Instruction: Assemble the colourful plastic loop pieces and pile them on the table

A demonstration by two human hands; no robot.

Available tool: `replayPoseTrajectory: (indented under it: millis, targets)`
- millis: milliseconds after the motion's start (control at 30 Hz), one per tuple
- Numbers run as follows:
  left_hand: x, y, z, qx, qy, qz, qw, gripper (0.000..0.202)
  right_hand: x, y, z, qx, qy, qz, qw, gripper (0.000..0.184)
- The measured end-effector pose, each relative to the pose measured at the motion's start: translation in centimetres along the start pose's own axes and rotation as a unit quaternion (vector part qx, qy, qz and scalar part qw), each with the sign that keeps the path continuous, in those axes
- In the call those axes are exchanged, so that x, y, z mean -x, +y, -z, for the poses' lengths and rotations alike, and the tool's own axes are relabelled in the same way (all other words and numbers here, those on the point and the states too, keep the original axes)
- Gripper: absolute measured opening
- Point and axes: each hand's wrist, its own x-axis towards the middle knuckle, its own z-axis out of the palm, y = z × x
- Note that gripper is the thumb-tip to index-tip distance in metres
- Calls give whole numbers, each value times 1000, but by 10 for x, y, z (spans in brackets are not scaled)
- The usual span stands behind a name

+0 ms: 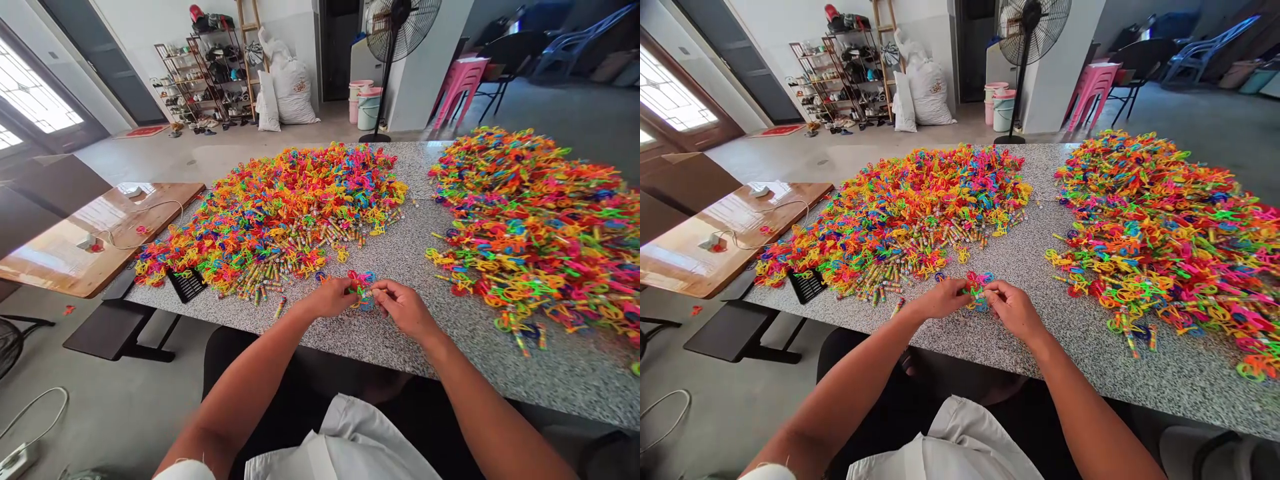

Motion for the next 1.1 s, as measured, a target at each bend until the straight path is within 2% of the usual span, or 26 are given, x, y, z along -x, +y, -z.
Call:
replayPoseTrajectory:
  millis: [33, 100, 167, 233, 267, 300, 333, 400, 433, 467, 533, 600, 700, 800, 867, 933, 1033, 1100]
  targets:
    - [-5, -1, -3, -7, 35, 16, 999, 14, -3, 7, 11, 6, 46, -12, 999, 25]
    - [-14, -2, -8, -18, 115, 36, 993, 18, -12, 19, 39, -36, 193, -26, 980, 25]
    - [-21, 0, -13, -39, 159, 44, 986, 16, -24, 28, 67, -151, 351, -14, 924, 27]
    - [-27, 3, -19, -77, 161, 71, 981, 23, -37, 33, 84, -249, 426, 0, 870, 29]
    - [-30, 4, -23, -97, 158, 92, 978, 29, -45, 33, 85, -263, 426, -4, 866, 30]
    - [-32, 4, -26, -113, 153, 116, 975, 35, -53, 33, 81, -248, 401, -16, 882, 31]
    - [-34, 3, -29, -121, 147, 137, 972, 38, -62, 32, 73, -201, 359, -32, 911, 31]
    - [-36, -1, -33, -115, 133, 160, 971, 39, -85, 28, 48, -21, 236, -69, 969, 30]
    - [-36, -4, -34, -106, 130, 162, 972, 39, -98, 25, 33, 105, 178, -82, 975, 29]
    - [-36, -9, -34, -99, 132, 158, 974, 41, -111, 22, 19, 225, 130, -91, 961, 28]
    - [-33, -18, -31, -87, 142, 144, 975, 46, -138, 17, -4, 315, 102, -95, 939, 25]
    - [-27, -26, -24, -69, 157, 133, 976, 46, -162, 12, -20, 350, 104, -104, 925, 26]
    - [-17, -33, -13, -16, 180, 130, 975, 27, -190, 7, -30, 396, 100, -132, 903, 39]
    - [-8, -36, -2, 144, 177, 140, 963, 24, -203, 3, -31, 429, 70, -159, 887, 43]
    - [-4, -36, 3, 289, 165, 148, 931, 29, -203, 2, -29, 449, 48, -168, 876, 40]
    - [0, -37, 8, 405, 169, 155, 885, 33, -194, 2, -25, 469, 36, -165, 867, 35]
    - [2, -37, 13, 508, 198, 158, 823, 35, -169, 3, -19, 493, 37, -144, 857, 30]
    - [3, -36, 15, 532, 207, 156, 806, 33, -149, 5, -17, 510, 42, -122, 851, 31]
